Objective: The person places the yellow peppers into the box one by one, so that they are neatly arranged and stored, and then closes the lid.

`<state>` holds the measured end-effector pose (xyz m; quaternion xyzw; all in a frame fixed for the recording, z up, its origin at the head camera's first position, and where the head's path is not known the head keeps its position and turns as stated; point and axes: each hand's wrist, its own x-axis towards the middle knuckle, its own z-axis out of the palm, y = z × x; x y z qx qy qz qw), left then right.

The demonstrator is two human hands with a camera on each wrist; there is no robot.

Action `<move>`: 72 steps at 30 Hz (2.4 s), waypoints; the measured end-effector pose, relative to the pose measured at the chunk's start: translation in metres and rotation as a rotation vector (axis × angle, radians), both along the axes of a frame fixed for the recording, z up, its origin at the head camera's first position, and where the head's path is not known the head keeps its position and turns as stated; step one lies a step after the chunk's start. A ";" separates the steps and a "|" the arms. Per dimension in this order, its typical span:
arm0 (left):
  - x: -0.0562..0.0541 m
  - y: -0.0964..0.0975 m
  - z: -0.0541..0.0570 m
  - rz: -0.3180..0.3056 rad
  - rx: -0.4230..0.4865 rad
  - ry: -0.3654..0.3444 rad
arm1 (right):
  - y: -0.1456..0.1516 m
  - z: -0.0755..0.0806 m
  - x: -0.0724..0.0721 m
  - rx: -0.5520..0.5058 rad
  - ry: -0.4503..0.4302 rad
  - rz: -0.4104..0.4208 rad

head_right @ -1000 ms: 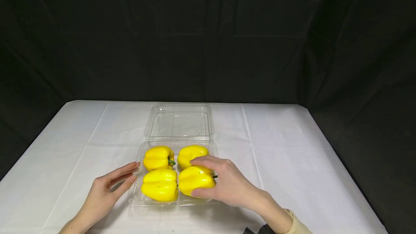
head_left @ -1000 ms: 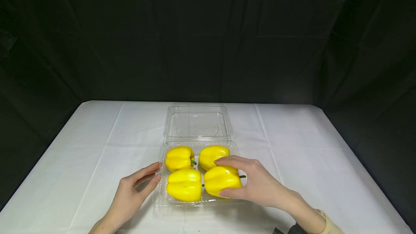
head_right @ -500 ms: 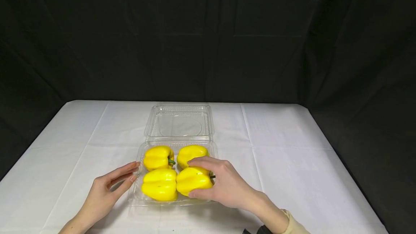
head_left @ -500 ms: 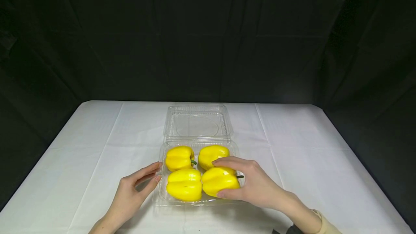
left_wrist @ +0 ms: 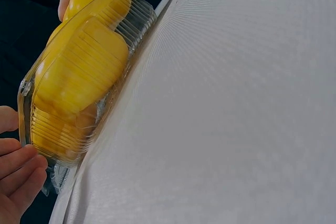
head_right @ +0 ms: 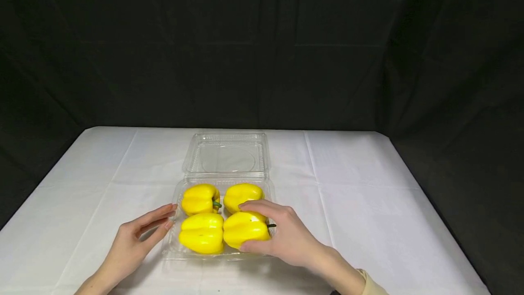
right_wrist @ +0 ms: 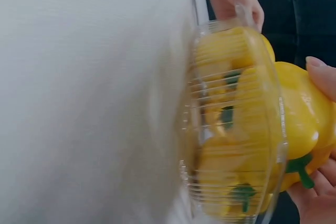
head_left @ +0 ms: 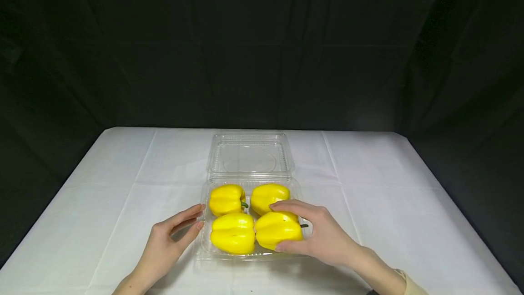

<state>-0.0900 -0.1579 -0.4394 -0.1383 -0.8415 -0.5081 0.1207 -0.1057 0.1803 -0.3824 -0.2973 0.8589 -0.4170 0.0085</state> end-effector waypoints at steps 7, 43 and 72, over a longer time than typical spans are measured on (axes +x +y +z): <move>0.002 -0.001 0.001 0.007 0.001 0.021 | -0.001 -0.007 0.003 -0.048 0.056 0.021; 0.002 0.001 0.004 -0.010 -0.002 0.021 | 0.009 -0.026 0.010 -0.032 0.156 0.036; 0.003 0.005 0.002 -0.017 0.015 0.005 | 0.016 -0.031 0.012 -0.151 0.250 0.072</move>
